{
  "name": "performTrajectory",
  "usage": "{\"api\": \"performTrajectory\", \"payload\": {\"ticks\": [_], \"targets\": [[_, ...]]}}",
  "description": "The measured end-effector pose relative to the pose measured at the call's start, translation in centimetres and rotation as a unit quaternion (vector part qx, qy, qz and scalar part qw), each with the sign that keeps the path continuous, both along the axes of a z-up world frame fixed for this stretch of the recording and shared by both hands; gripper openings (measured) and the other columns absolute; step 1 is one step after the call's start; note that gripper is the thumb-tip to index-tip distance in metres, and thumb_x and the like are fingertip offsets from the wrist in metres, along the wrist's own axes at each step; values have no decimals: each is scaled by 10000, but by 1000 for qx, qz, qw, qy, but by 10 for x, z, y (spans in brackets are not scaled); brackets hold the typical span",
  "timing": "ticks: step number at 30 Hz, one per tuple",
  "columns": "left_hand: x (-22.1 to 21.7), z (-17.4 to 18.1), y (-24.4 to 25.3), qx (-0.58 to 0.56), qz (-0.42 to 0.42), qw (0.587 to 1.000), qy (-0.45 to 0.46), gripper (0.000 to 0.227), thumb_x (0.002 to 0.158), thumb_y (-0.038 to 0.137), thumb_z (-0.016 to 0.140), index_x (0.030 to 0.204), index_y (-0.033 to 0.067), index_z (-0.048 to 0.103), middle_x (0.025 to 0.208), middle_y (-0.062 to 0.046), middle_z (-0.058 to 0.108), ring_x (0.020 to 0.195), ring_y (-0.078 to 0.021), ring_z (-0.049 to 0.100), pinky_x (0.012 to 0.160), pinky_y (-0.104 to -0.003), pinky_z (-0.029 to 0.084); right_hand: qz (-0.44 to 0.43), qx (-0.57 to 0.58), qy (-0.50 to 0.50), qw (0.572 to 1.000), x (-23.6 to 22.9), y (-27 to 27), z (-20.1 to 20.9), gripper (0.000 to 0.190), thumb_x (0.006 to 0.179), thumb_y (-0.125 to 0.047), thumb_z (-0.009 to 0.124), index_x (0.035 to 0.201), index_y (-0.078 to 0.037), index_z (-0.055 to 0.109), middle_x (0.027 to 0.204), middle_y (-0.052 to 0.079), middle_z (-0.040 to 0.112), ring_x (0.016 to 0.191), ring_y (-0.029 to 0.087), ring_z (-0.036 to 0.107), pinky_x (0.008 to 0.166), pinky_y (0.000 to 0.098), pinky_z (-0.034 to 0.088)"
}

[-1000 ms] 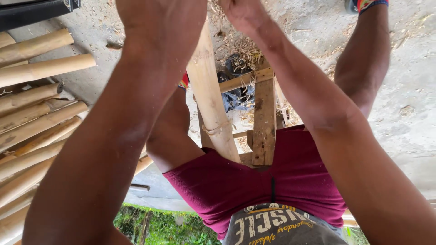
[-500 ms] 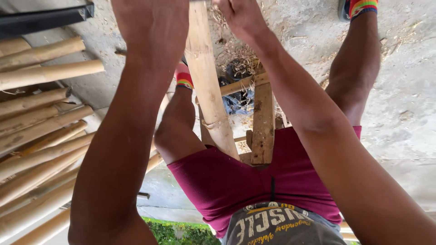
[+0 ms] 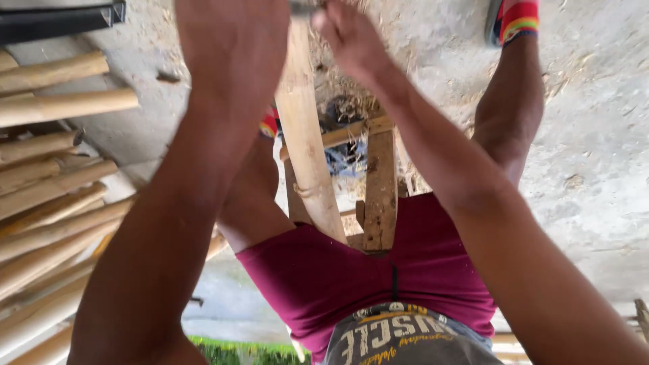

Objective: The person shaves a bamboo stalk by drawing a blade toward themselves while seated, holding the stalk with one hand and the tool with the other.

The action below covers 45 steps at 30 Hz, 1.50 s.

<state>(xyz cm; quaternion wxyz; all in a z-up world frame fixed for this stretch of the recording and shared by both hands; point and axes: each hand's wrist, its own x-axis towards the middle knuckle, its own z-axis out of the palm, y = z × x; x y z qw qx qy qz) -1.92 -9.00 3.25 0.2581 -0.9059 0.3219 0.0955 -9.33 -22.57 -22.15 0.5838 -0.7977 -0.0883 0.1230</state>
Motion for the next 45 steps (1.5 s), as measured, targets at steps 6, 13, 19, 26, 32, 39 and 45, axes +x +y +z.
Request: {"api": "performTrajectory", "payload": {"ticks": [6,13,19,26,32,39,45], "targets": [[-63,36,13,5,32,991,130,187,980,212,657,806,145,642,686,-37,598,701,-203,587,946,-458,409,29,-46,24,998,-106,1,50,284,1156,-268,440,1025,-63,587,804,89,578,663,219,539,566,355,504],[-108,39,49,-120,40,991,37,262,998,347,732,867,135,651,726,-35,554,710,-209,542,924,-483,404,71,-164,139,974,-111,-3,84,244,1073,-313,483,973,-127,606,773,46,571,608,197,558,517,374,491],[-54,14,52,-115,35,993,11,334,1046,381,709,868,100,684,764,-53,626,759,-223,598,959,-507,399,-45,-104,-121,986,-55,6,26,237,1136,-208,556,927,-96,571,775,72,560,672,179,511,590,329,465],[-165,51,52,-131,-13,986,102,89,835,159,726,852,105,658,790,-80,584,825,-252,587,992,-487,415,72,-82,41,993,-209,-7,88,298,1086,-222,551,845,-50,592,691,86,551,545,205,494,463,369,437],[-187,39,114,-210,-21,975,64,367,1030,426,703,783,167,621,746,-11,516,809,-193,536,1056,-585,420,184,-28,60,981,-205,-45,95,188,994,-213,654,1027,-36,709,808,126,703,648,210,660,570,373,566],[-198,25,106,-545,299,770,-143,885,1051,637,687,1596,97,245,1657,-167,253,1576,-295,316,1283,-501,419,12,-173,-31,984,-187,-22,74,177,951,-179,756,853,-48,687,707,88,646,596,208,604,514,395,487],[-189,-24,52,-883,427,194,33,577,1043,540,593,1354,80,436,1131,-93,566,1017,-209,592,934,-419,517,-4,-144,-109,984,-171,1,72,42,845,-122,706,848,-133,746,691,51,625,577,196,590,484,386,473]]}}
